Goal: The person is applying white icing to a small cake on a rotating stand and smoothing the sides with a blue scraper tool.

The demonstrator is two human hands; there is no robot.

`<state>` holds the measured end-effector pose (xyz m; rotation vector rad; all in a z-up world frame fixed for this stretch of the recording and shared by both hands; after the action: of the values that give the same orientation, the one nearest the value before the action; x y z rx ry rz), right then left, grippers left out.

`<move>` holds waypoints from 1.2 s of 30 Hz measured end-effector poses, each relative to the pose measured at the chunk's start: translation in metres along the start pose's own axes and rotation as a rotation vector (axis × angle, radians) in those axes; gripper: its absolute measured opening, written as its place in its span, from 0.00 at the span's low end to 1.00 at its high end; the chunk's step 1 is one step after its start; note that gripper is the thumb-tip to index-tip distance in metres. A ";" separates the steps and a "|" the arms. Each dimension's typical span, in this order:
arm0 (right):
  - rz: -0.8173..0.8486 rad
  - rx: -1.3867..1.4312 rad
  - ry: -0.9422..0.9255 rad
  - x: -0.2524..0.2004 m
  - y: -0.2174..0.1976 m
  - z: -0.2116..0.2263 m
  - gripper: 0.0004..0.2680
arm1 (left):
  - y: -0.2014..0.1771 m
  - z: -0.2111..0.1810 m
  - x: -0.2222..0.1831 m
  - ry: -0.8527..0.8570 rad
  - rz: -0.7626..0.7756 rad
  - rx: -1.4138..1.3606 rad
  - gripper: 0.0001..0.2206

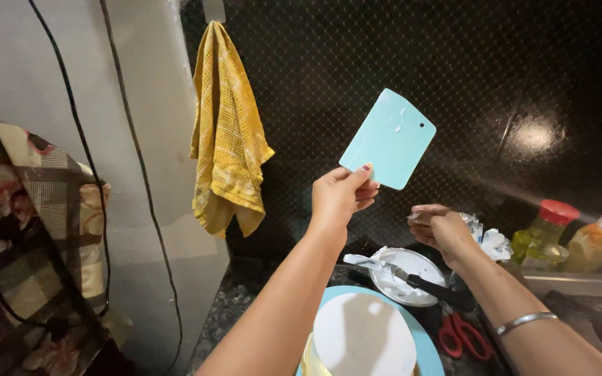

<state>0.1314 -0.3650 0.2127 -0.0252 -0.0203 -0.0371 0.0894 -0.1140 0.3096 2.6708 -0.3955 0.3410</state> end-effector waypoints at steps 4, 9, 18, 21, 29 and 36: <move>0.009 -0.177 0.009 0.030 -0.020 -0.041 0.11 | -0.006 0.014 0.004 -0.009 -0.001 -0.011 0.09; 0.136 -0.654 -0.104 0.083 -0.061 -0.122 0.16 | -0.012 0.029 0.005 -0.087 -0.036 -0.002 0.09; 0.299 -1.416 0.264 0.023 -0.044 -0.125 0.25 | -0.025 0.046 -0.015 -0.178 -0.065 0.022 0.10; 0.261 -1.424 0.324 0.014 -0.041 -0.125 0.24 | -0.027 0.050 -0.017 -0.190 -0.083 0.020 0.10; 0.310 -1.361 0.128 0.028 -0.046 -0.123 0.22 | -0.031 0.052 -0.020 -0.190 -0.080 0.031 0.10; 0.359 -1.411 0.136 0.005 -0.028 -0.067 0.23 | -0.034 0.059 -0.016 -0.194 -0.087 0.012 0.10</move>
<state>0.1364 -0.3949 0.1465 -1.4347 0.1504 0.3131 0.0962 -0.1060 0.2403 2.7322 -0.3343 0.0582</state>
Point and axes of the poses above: each hand's wrist, its own x-axis towards the middle knuckle, its own y-axis out of the palm, z = x × y, the point moved 3 cm from there along x, towards the middle knuckle, and after that the axes turned 10 degrees about z, right-handed, at the moved point
